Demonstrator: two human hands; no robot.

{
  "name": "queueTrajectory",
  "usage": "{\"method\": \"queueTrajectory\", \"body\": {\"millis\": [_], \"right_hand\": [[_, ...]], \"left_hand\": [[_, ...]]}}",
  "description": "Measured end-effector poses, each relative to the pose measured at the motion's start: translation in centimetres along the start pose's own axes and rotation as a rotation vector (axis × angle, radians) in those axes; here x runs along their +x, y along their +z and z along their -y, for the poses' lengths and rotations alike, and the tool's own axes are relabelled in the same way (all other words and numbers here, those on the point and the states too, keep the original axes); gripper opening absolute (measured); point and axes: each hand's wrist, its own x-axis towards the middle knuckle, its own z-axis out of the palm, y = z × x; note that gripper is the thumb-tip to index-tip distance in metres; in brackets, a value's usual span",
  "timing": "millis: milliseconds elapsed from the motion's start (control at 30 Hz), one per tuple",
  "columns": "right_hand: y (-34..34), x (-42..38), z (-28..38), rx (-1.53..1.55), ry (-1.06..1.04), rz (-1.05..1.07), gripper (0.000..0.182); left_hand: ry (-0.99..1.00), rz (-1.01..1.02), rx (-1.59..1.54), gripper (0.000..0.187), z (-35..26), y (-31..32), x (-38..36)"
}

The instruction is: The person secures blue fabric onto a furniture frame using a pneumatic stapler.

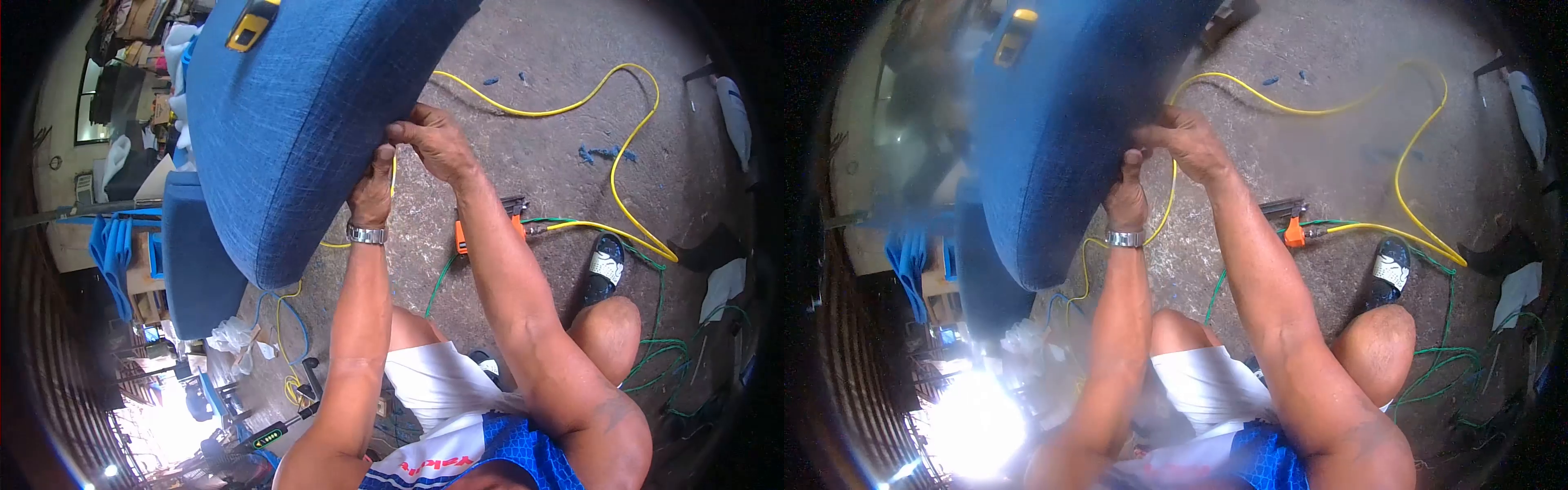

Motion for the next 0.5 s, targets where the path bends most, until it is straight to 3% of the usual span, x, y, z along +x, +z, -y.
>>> {"method": "queueTrajectory", "body": {"millis": [133, 200, 267, 333, 400, 433, 467, 500], "right_hand": [[-0.1, 0.2, 0.2, -0.002, -0.003, 0.001, 0.025], [-0.8, 0.5, 0.0, -0.064, 0.020, 0.036, 0.025], [-1.3, 0.9, 0.2, -0.125, 0.028, 0.053, 0.027], [-1.2, 0.6, 0.4, -0.176, 0.034, 0.050, 0.029], [-2.3, -0.8, 0.0, -0.580, 0.126, -0.130, 0.033], [-3.7, -1.6, -0.6, -0.781, 0.149, -0.214, 0.035], [-7.1, -3.6, -4.0, -0.782, 0.256, -0.281, 0.038], [-9.5, -6.8, -4.7, -1.222, 0.247, -0.179, 0.039]], "left_hand": [[0.200, -0.081, 0.328, 0.040, 0.6, 0.2, 0.4], [0.307, -0.185, 0.272, 0.039, 1.5, 1.3, 0.2], [0.592, -0.120, 0.798, 0.039, 3.6, -0.5, 0.7], [0.665, -0.009, 1.098, 0.041, 4.0, -1.2, 0.5], [0.549, 0.115, 1.166, 0.045, 4.0, -1.2, 0.6], [0.486, 0.094, 0.957, 0.042, 4.4, -1.1, 0.8], [0.434, 0.080, 0.746, 0.039, 5.3, -0.9, 1.0], [0.450, 0.052, 0.655, 0.036, 5.1, -0.5, 1.5]]}}
